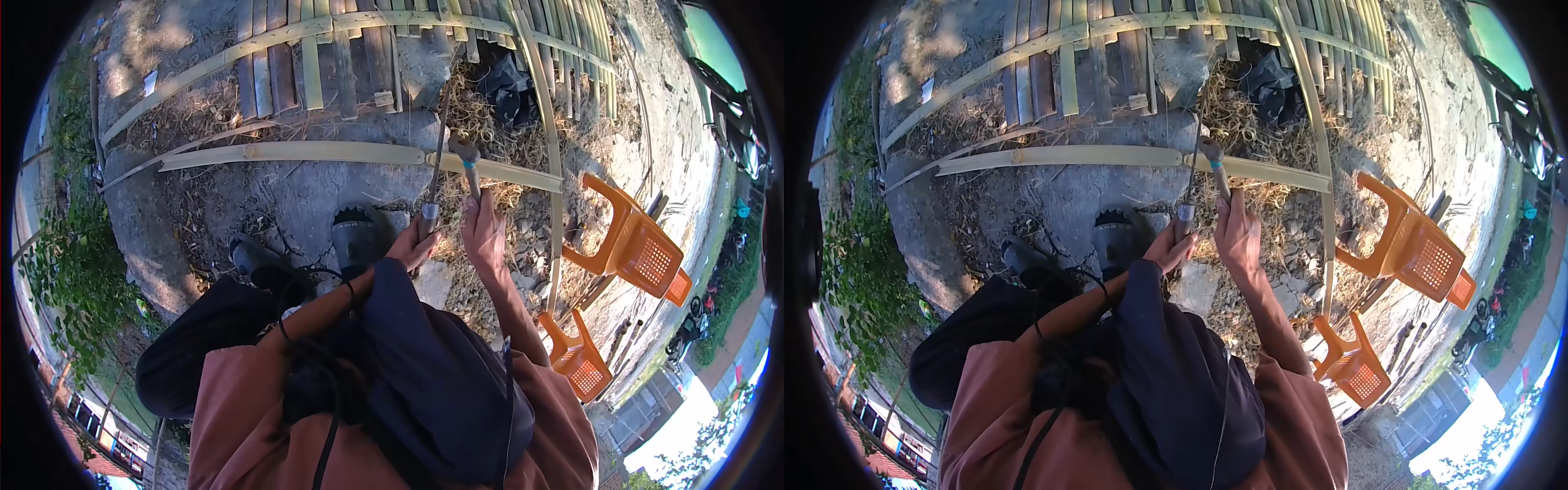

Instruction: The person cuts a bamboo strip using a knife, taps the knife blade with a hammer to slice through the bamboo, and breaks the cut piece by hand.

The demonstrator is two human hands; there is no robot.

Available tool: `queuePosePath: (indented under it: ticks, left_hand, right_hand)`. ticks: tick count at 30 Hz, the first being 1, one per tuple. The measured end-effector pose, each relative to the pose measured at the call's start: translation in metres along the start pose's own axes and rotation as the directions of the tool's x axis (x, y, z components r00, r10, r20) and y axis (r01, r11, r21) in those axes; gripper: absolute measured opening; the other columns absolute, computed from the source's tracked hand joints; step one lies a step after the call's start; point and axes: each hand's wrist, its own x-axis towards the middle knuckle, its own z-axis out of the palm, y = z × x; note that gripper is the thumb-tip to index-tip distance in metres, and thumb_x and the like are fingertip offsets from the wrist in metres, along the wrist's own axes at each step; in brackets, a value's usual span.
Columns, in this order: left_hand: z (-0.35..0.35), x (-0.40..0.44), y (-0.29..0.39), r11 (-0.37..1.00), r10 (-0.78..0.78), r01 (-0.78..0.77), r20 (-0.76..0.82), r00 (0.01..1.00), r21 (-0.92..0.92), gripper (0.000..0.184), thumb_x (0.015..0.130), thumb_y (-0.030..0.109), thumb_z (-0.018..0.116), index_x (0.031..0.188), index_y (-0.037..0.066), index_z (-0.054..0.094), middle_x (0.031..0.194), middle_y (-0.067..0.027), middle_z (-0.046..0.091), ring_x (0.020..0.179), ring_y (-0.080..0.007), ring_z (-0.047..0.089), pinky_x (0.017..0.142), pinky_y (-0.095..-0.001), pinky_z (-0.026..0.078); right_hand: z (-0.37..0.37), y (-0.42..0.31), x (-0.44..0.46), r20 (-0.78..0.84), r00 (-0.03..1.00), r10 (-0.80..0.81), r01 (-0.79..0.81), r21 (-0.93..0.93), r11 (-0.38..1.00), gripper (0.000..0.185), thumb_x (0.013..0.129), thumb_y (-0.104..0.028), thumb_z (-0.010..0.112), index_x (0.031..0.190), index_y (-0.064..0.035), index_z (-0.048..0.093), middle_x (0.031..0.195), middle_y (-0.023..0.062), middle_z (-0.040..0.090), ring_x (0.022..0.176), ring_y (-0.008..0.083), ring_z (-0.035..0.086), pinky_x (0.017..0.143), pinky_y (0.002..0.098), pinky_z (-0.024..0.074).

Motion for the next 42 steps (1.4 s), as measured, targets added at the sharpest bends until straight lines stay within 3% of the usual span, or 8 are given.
queuePosePath:
  ticks: [2, 7, 22, 26, 28, 38, 40, 42]
  left_hand:
    - [-0.003, 0.003, -0.006, 0.999, -0.022, 0.022, 0.015, 1.0, 0.044, 0.034, 0.102, 0.026, 0.058, 0.122, 0.002, 0.044, 0.07, -0.0016, 0.054, 0.06, -0.0105, 0.052, 0.056, -0.03, 0.044]
    - [0.001, 0.001, 0.008, 0.996, -0.082, 0.082, 0.003, 0.997, 0.027, 0.032, 0.103, 0.024, 0.057, 0.122, 0.001, 0.044, 0.07, -0.0019, 0.055, 0.063, -0.0101, 0.053, 0.06, -0.029, 0.045]
    - [-0.001, 0.0, 0.01, 0.99, -0.073, 0.074, -0.018, 0.997, 0.117, 0.033, 0.102, 0.029, 0.058, 0.116, 0.001, 0.046, 0.07, -0.002, 0.056, 0.06, -0.0103, 0.053, 0.057, -0.0302, 0.045]
    - [0.002, -0.001, 0.016, 0.992, -0.076, 0.078, -0.021, 0.997, 0.101, 0.031, 0.102, 0.028, 0.057, 0.115, 0.002, 0.046, 0.069, -0.0021, 0.056, 0.06, -0.0103, 0.053, 0.057, -0.0303, 0.045]
    - [0.003, 0.0, 0.017, 0.998, -0.051, 0.052, -0.034, 0.998, 0.034, 0.03, 0.102, 0.027, 0.057, 0.114, 0.002, 0.046, 0.069, -0.0021, 0.056, 0.06, -0.0105, 0.053, 0.057, -0.0305, 0.045]
    - [0.004, -0.002, 0.014, 0.993, -0.094, 0.097, -0.054, 0.994, 0.061, 0.03, 0.102, 0.027, 0.057, 0.115, 0.002, 0.046, 0.071, -0.0026, 0.057, 0.06, -0.0109, 0.053, 0.056, -0.0302, 0.044]
    - [0.001, 0.0, 0.017, 0.989, -0.101, 0.105, -0.037, 0.994, 0.106, 0.032, 0.102, 0.027, 0.057, 0.119, 0.002, 0.046, 0.071, -0.0023, 0.056, 0.061, -0.0104, 0.053, 0.056, -0.0291, 0.044]
    - [0.002, -0.004, 0.014, 0.992, -0.098, 0.099, -0.026, 0.995, 0.076, 0.032, 0.102, 0.026, 0.057, 0.12, 0.002, 0.045, 0.071, -0.0021, 0.055, 0.061, -0.0102, 0.052, 0.056, -0.0288, 0.043]
  right_hand:
    - [-0.008, -0.012, -0.002, -0.132, 0.987, -0.088, 0.098, 0.068, 0.993, 0.016, 0.104, -0.016, 0.048, 0.099, -0.0013, 0.046, 0.057, 0.0191, 0.055, 0.045, 0.0364, 0.056, 0.043, 0.0468, 0.0414]
    - [0.011, 0.004, 0.005, 0.053, 0.997, 0.048, -0.045, -0.063, 0.997, 0.016, 0.104, -0.018, 0.049, 0.1, -0.0021, 0.046, 0.056, 0.0205, 0.055, 0.048, 0.0408, 0.057, 0.044, 0.0483, 0.0416]
    - [0.008, -0.002, 0.001, -0.045, 0.997, -0.062, 0.062, 0.008, 0.998, 0.017, 0.105, -0.019, 0.048, 0.101, -0.0022, 0.046, 0.055, 0.0188, 0.054, 0.044, 0.0358, 0.055, 0.042, 0.0467, 0.0397]
    - [0.022, 0.015, -0.003, -0.049, 0.994, -0.098, 0.093, -0.104, 0.99, 0.019, 0.105, -0.02, 0.048, 0.1, -0.0015, 0.046, 0.055, 0.0193, 0.053, 0.045, 0.0379, 0.055, 0.042, 0.0477, 0.0393]
    - [0.014, 0.007, 0.0, 0.051, 0.997, 0.049, -0.049, -0.001, 0.999, 0.019, 0.105, -0.02, 0.048, 0.099, -0.0016, 0.046, 0.055, 0.0199, 0.053, 0.046, 0.0389, 0.055, 0.042, 0.048, 0.0398]
    - [0.01, -0.003, -0.01, 0.057, 0.996, 0.07, -0.071, 0.007, 0.997, 0.018, 0.104, -0.019, 0.049, 0.103, -0.0003, 0.047, 0.058, 0.0218, 0.055, 0.049, 0.0423, 0.057, 0.044, 0.0501, 0.0402]
    - [0.003, -0.013, -0.013, -0.204, 0.969, -0.139, 0.155, 0.064, 0.986, 0.02, 0.104, -0.017, 0.049, 0.107, 0.0022, 0.048, 0.057, 0.0218, 0.054, 0.049, 0.0426, 0.057, 0.043, 0.0497, 0.04]
    - [0.012, -0.002, -0.016, -0.245, 0.953, -0.18, 0.198, 0.049, 0.979, 0.02, 0.103, -0.015, 0.049, 0.109, 0.004, 0.048, 0.056, 0.0218, 0.053, 0.048, 0.0411, 0.057, 0.042, 0.0474, 0.0398]
